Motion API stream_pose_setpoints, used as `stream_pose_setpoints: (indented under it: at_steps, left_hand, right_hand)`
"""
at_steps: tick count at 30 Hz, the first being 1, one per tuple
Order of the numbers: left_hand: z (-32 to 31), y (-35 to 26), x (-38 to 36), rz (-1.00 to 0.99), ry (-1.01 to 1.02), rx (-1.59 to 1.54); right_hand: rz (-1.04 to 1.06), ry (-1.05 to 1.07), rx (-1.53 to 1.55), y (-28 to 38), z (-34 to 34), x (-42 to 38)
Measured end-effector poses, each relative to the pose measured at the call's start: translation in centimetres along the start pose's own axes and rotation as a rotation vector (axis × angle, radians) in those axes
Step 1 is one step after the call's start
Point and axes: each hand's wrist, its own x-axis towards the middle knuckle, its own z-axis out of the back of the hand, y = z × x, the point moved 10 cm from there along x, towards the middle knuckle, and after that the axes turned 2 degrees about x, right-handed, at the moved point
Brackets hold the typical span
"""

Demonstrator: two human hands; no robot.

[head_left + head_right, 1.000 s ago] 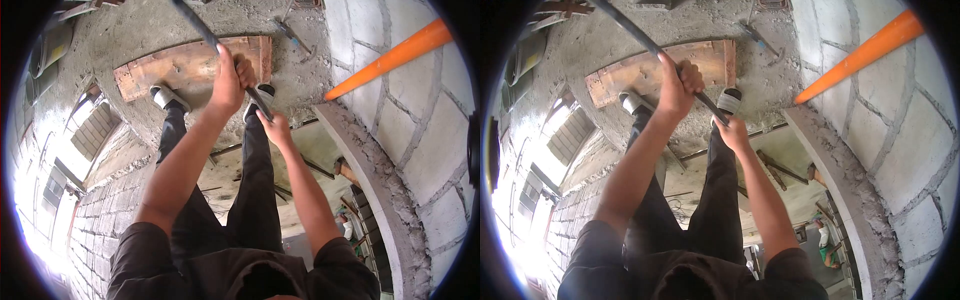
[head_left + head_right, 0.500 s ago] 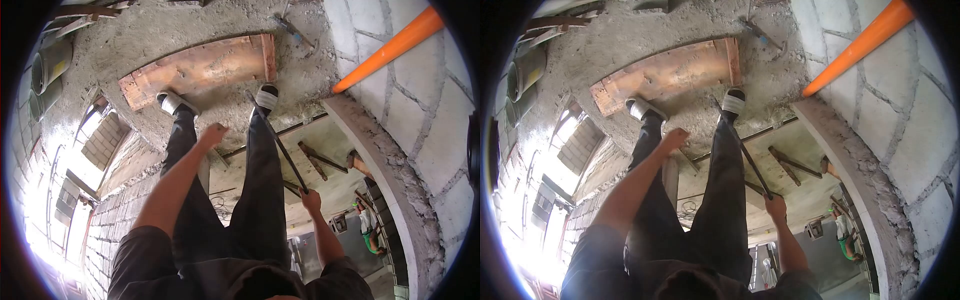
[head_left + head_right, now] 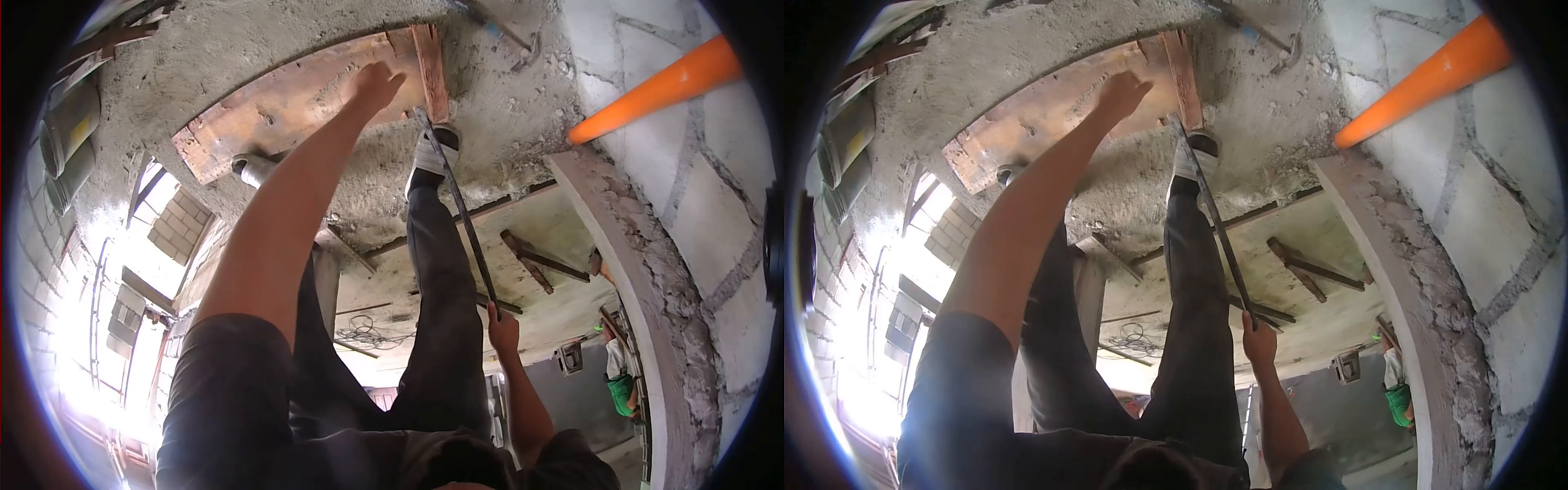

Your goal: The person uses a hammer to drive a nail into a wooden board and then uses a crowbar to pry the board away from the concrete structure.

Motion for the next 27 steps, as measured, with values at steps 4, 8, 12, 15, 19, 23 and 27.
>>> stream_pose_setpoints:
  at_steps: [4, 8, 12, 15, 19, 23, 27]
  left_hand:
    - [-6.3, -2.3, 2.4, 0.336, 0.327, -0.034]
    - [-9.8, -3.1, 0.8, 0.531, 0.467, -0.171]
    - [-9.2, -4.4, -0.3, 0.622, 0.217, -0.151]
    - [-8.3, -4.7, 1.2, 0.51, 0.117, -0.045]
    - [-6.8, -3.4, 3.5, 0.45, 0.005, -0.03]
    - [-1.1, 0.7, 9.3, 0.404, -0.209, 0.007]
    - [1.3, 7.9, 17.4, 0.365, 0.038, -0.349]
  right_hand:
    - [0.07, -0.041, 0.047, 0.0, 0.1, 0.6]
    - [-0.019, 0.052, 0.046, -2.4, -0.8, 0.9]
    - [-0.028, 0.044, 0.035, -4.0, -1.5, 2.3]
    - [-0.013, 0.014, 0.011, -3.9, -1.6, 3.9]
    - [0.054, -0.054, -0.021, -2.5, -0.7, 4.9]
    - [0.091, -0.04, -0.051, -1.5, -0.1, 5.1]
    - [0.158, -0.099, -0.023, -0.7, 0.5, 5.9]
